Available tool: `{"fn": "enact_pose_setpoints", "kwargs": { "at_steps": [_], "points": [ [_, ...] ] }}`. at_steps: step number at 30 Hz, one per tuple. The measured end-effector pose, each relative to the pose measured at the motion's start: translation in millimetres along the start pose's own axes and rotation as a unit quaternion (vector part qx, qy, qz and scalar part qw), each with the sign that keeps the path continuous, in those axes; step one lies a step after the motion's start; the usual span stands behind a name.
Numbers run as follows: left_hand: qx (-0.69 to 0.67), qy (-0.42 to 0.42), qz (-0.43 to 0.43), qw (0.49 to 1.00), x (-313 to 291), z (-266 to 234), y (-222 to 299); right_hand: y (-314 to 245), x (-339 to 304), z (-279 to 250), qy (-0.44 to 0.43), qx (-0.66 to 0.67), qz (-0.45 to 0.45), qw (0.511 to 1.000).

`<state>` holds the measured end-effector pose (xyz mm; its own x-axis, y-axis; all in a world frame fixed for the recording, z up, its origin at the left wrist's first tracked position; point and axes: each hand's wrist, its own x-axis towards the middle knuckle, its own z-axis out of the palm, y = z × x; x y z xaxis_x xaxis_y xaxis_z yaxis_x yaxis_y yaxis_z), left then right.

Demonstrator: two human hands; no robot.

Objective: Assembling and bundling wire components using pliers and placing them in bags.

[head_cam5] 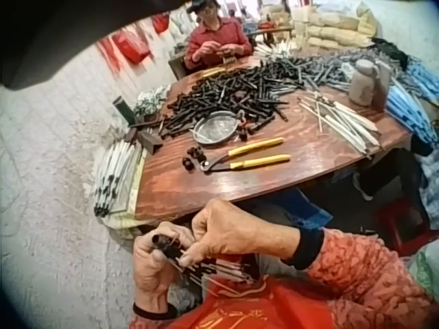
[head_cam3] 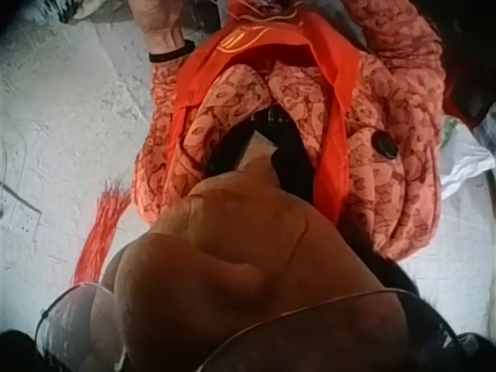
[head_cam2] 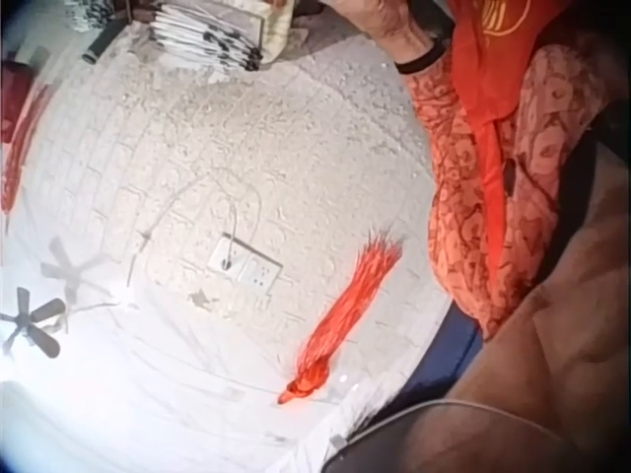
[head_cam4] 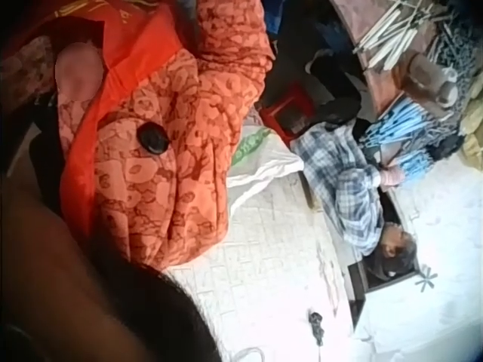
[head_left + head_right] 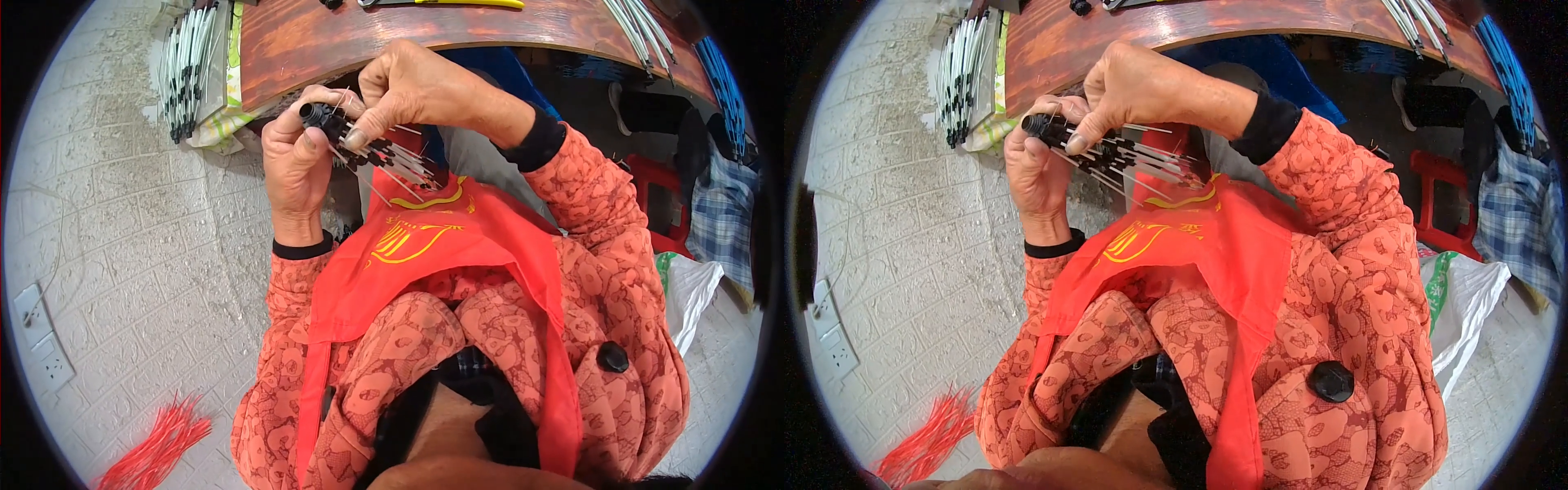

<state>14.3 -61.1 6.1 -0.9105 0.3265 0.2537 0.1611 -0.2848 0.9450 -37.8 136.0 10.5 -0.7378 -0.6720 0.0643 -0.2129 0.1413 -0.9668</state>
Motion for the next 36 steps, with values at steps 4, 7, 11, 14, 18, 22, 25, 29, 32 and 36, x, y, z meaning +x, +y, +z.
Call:
{"fn": "enact_pose_setpoints", "kwargs": {
  "at_steps": [4,7,11,14,18,22,25,29,32,36],
  "points": [
    [0.022,-0.006,-0.022,0.999,-1,11,9,2,-7,5,0.098,0.0,-0.083,0.992],
    [0.018,-0.007,-0.045,0.999,-3,11,7,-2,-4,0,0.078,0.005,-0.13,0.988],
    [-0.001,-0.045,-0.057,0.997,-5,8,0,7,1,2,0.03,0.038,-0.191,0.98],
    [-0.034,-0.075,-0.056,0.995,-9,-9,-15,9,5,4,-0.017,0.075,-0.187,0.979],
    [-0.106,-0.123,-0.046,0.986,-4,-17,-31,9,8,4,-0.075,0.122,-0.133,0.981],
    [-0.148,-0.146,-0.025,0.978,1,-4,-33,14,9,5,-0.087,0.146,-0.123,0.978],
    [-0.149,-0.124,-0.02,0.981,-5,6,-27,20,6,9,-0.075,0.159,-0.133,0.975],
    [-0.124,-0.07,-0.039,0.989,-22,4,-24,19,-3,23,-0.034,0.15,-0.134,0.979],
    [-0.174,-0.045,-0.033,0.983,-24,3,-25,20,-5,29,0.0,0.124,-0.148,0.981],
    [-0.136,-0.039,-0.026,0.99,-19,4,-26,13,-1,1,-0.057,-0.045,-0.248,0.966]
  ]
}}
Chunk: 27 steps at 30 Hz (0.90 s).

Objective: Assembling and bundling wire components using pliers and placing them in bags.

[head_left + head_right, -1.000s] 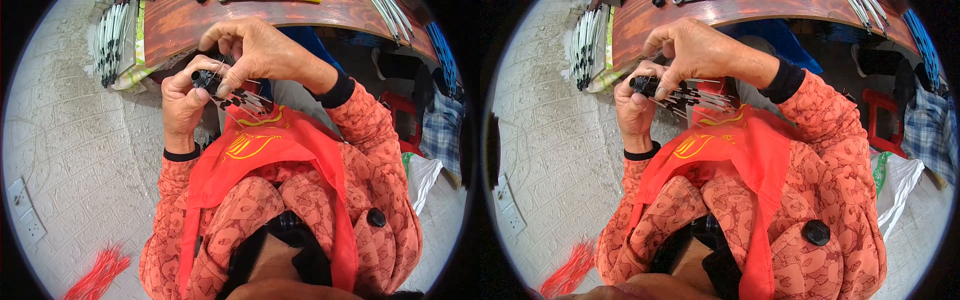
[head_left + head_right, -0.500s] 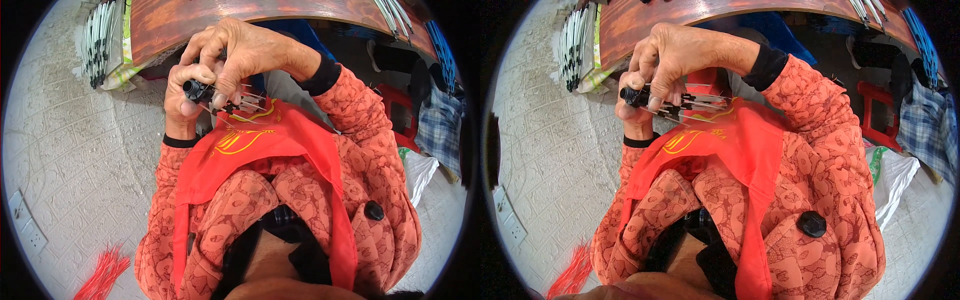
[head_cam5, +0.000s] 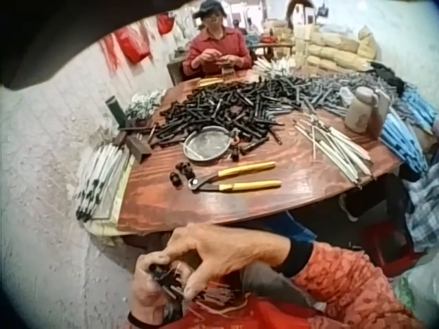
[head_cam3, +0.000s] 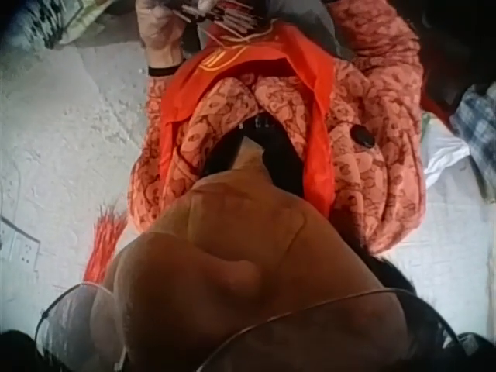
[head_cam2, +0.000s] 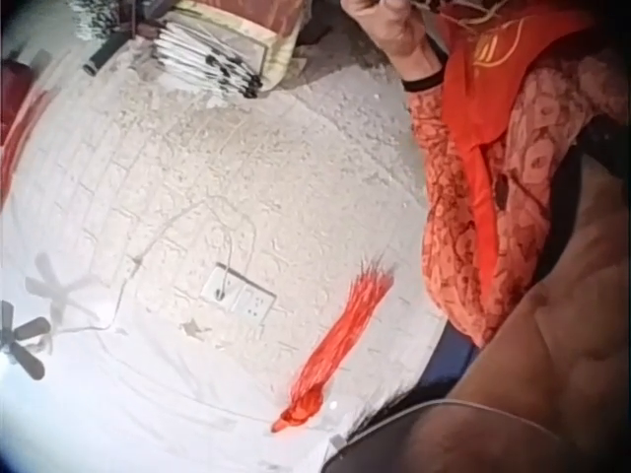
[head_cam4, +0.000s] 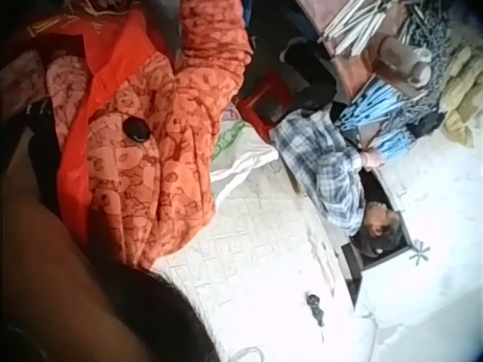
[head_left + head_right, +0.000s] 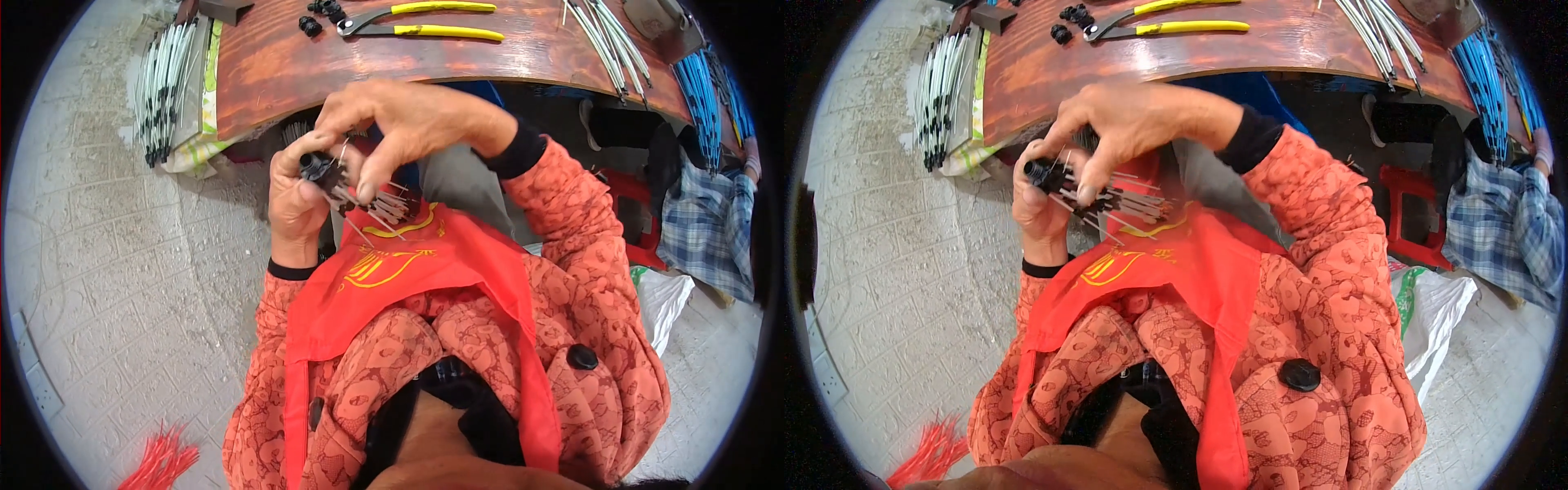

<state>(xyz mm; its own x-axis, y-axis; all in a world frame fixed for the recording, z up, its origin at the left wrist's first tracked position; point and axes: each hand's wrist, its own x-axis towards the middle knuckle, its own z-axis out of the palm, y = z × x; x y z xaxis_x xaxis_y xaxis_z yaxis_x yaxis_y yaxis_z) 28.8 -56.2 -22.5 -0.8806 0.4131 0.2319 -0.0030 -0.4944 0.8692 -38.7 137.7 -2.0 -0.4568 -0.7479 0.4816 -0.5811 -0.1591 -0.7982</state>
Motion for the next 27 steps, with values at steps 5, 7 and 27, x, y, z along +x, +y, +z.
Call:
{"fn": "enact_pose_setpoints", "kwargs": {
  "at_steps": [5,7,27],
  "points": [
    [-0.056,-0.008,0.048,0.997,-6,0,1,-15,16,-61,0.086,-0.071,0.137,0.984],
    [-0.059,-0.017,0.038,0.997,0,3,1,-8,7,-94,0.067,-0.344,0.235,0.907],
    [-0.035,0.029,0.055,0.997,-8,0,6,-50,-55,-15,0.002,-0.062,0.298,0.952]
  ]
}}
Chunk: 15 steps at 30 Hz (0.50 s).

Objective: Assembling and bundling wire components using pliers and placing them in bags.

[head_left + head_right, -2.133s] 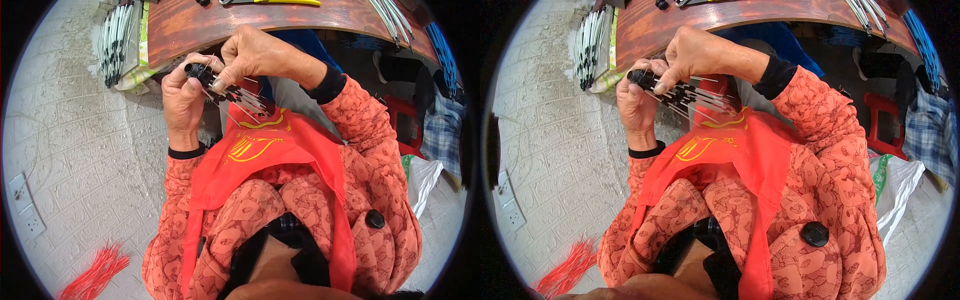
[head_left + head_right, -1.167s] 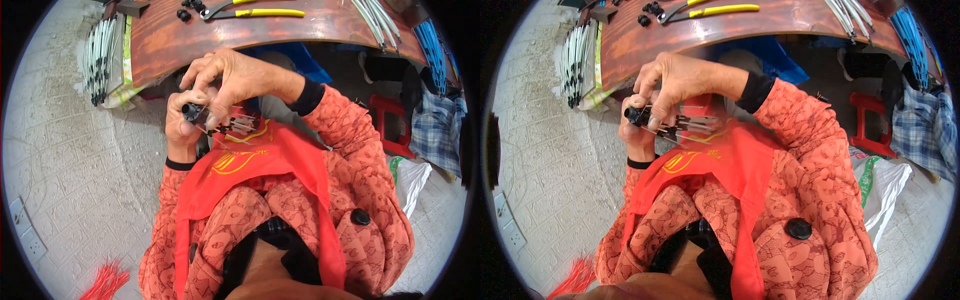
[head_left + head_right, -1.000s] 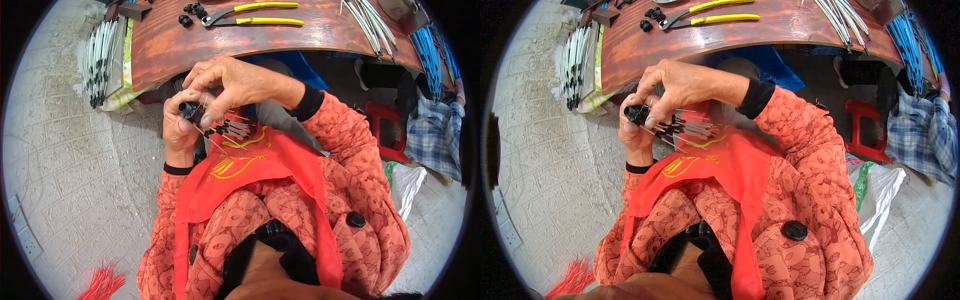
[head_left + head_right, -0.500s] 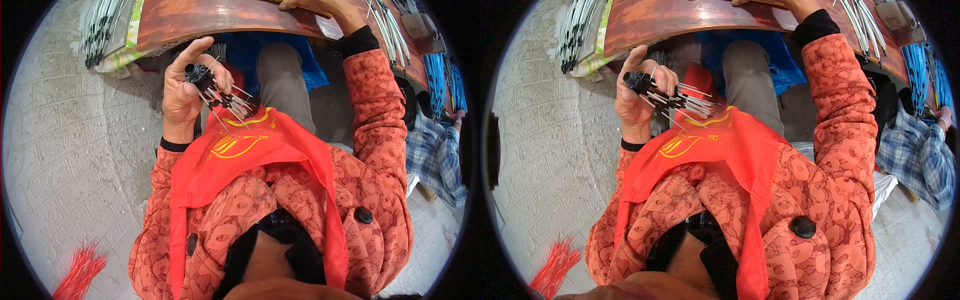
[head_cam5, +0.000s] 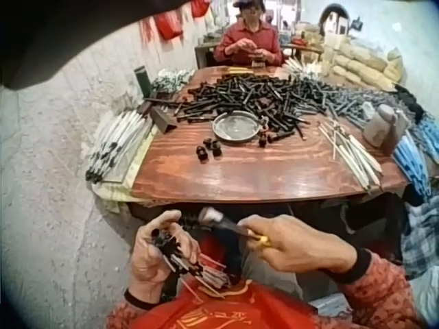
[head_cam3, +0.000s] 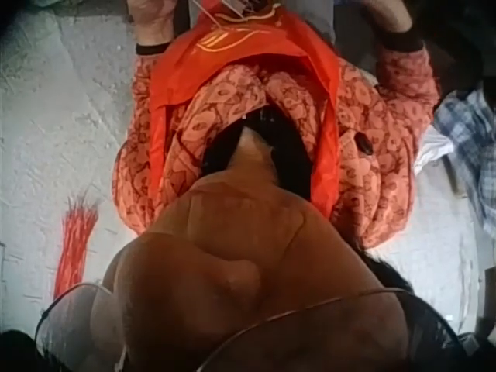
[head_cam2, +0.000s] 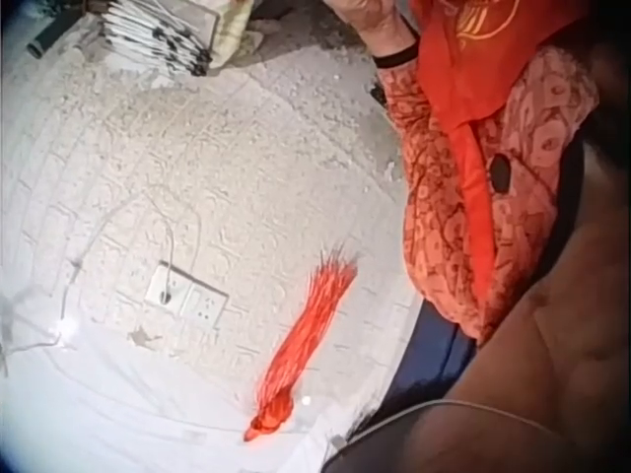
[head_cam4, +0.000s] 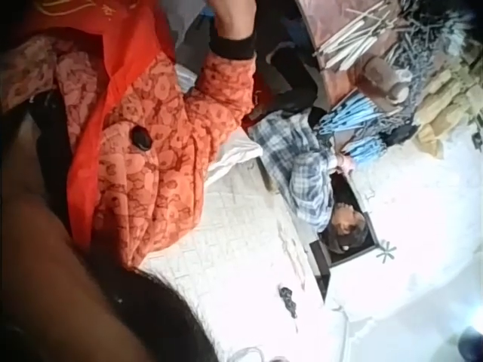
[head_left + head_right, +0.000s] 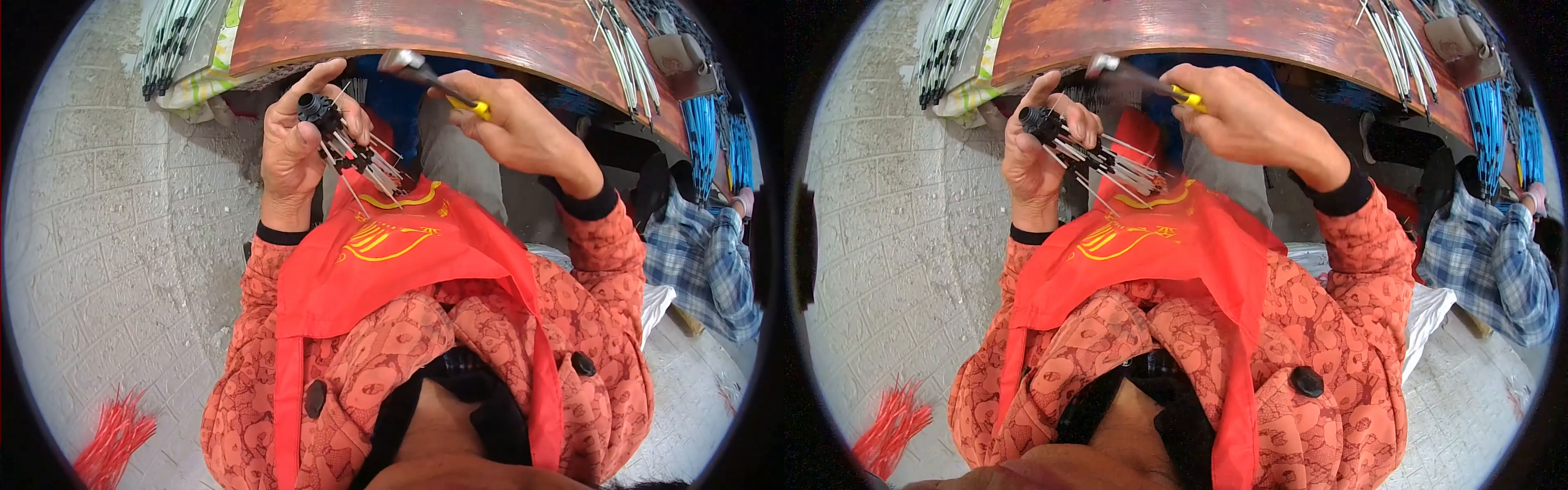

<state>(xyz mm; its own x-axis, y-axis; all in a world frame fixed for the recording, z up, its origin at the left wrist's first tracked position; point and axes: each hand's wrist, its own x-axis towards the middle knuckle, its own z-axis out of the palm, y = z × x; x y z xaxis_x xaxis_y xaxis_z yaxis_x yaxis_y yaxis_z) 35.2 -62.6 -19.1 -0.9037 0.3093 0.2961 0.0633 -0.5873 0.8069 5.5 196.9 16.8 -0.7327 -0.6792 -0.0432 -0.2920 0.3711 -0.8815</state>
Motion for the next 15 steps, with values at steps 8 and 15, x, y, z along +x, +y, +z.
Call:
{"fn": "enact_pose_setpoints", "kwargs": {
  "at_steps": [8,15],
  "points": [
    [0.043,0.015,0.008,0.999,-4,16,-2,-22,-6,8,0.143,-0.463,-0.093,0.87],
    [0.051,-0.002,0.016,0.999,-5,19,-4,-47,-7,2,0.163,-0.549,-0.086,0.815]
  ]
}}
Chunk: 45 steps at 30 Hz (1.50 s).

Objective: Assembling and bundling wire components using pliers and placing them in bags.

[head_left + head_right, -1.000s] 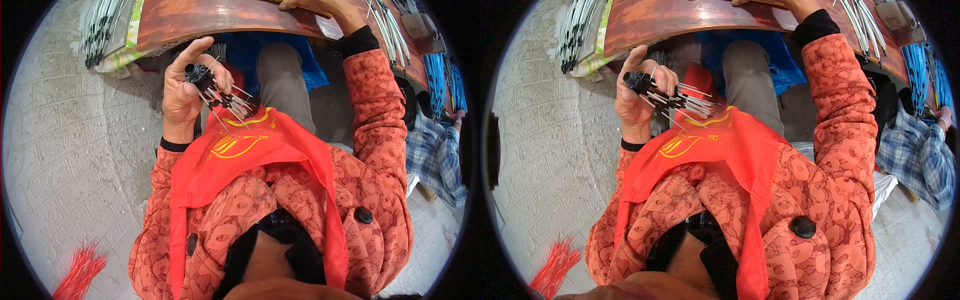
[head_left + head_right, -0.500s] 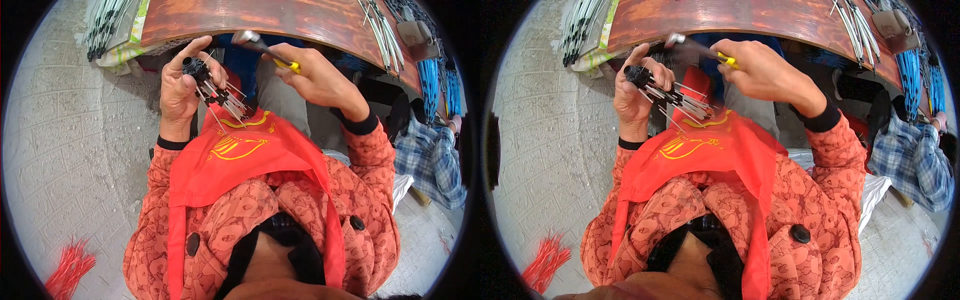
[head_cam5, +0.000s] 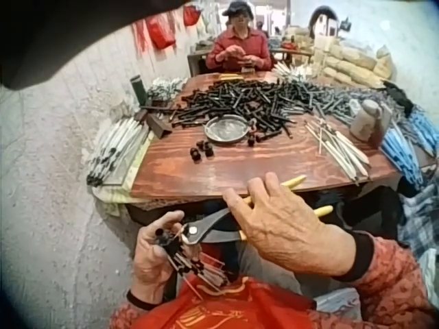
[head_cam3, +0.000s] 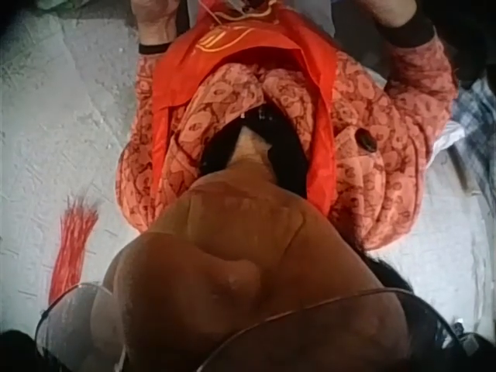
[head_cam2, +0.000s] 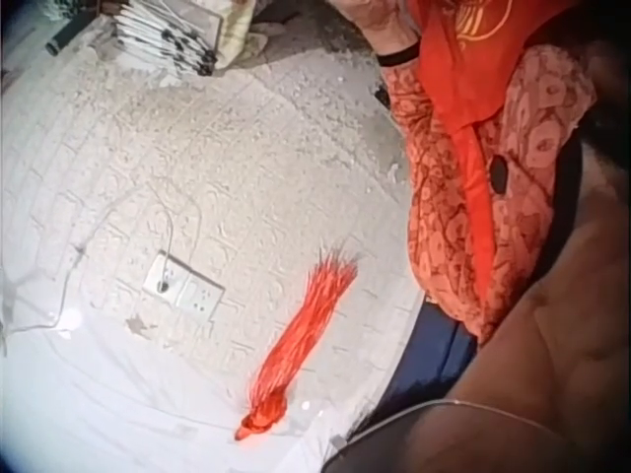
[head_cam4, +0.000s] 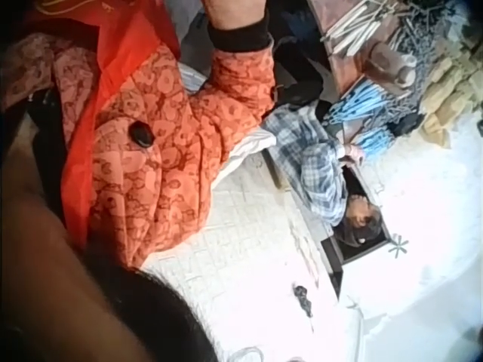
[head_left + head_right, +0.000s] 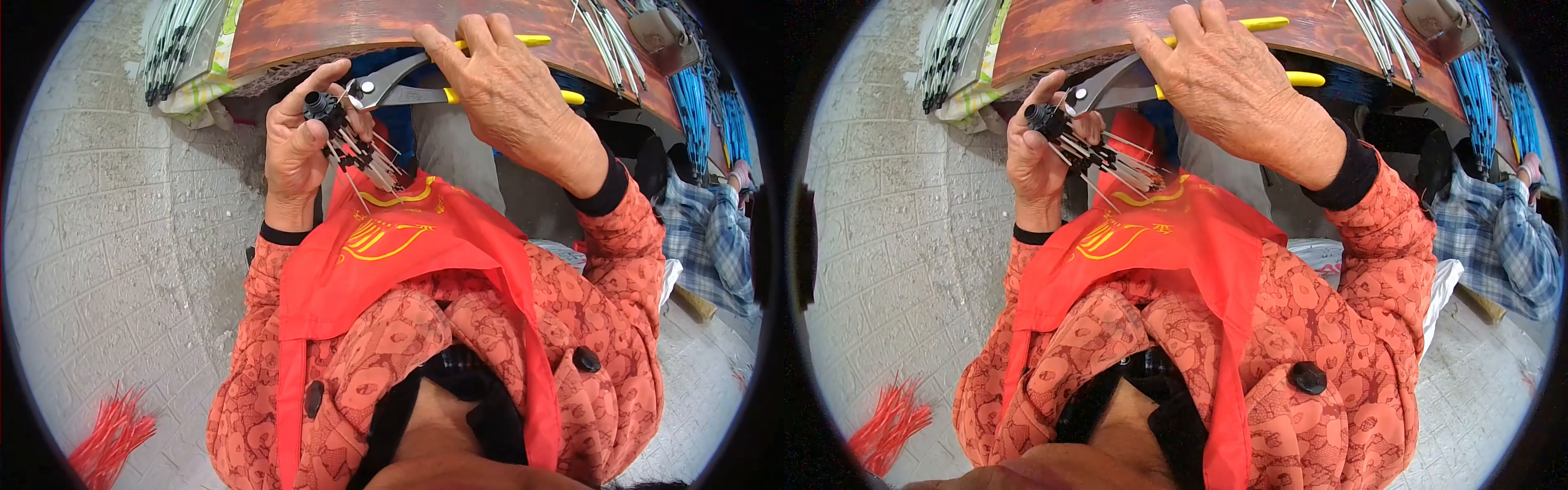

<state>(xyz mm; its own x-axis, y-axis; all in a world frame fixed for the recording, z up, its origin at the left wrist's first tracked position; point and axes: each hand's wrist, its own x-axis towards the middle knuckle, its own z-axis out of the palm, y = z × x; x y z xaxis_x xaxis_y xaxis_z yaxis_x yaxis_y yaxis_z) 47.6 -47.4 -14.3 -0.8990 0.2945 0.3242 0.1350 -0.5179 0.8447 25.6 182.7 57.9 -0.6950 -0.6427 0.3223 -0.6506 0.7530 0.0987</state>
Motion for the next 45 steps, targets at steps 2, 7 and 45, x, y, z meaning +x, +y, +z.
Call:
{"fn": "enact_pose_setpoints", "kwargs": {
  "at_steps": [2,7,45],
  "points": [
    [0.008,0.0,-0.003,1.0,0,0,1,3,10,-18,0.055,-0.149,-0.106,0.982],
    [-0.022,0.0,0.005,1.0,3,-5,-7,11,9,19,0.12,-0.052,-0.068,0.989],
    [0.29,0.065,-0.086,0.951,11,28,18,63,42,16,-0.472,0.426,-0.112,0.764]
  ]
}}
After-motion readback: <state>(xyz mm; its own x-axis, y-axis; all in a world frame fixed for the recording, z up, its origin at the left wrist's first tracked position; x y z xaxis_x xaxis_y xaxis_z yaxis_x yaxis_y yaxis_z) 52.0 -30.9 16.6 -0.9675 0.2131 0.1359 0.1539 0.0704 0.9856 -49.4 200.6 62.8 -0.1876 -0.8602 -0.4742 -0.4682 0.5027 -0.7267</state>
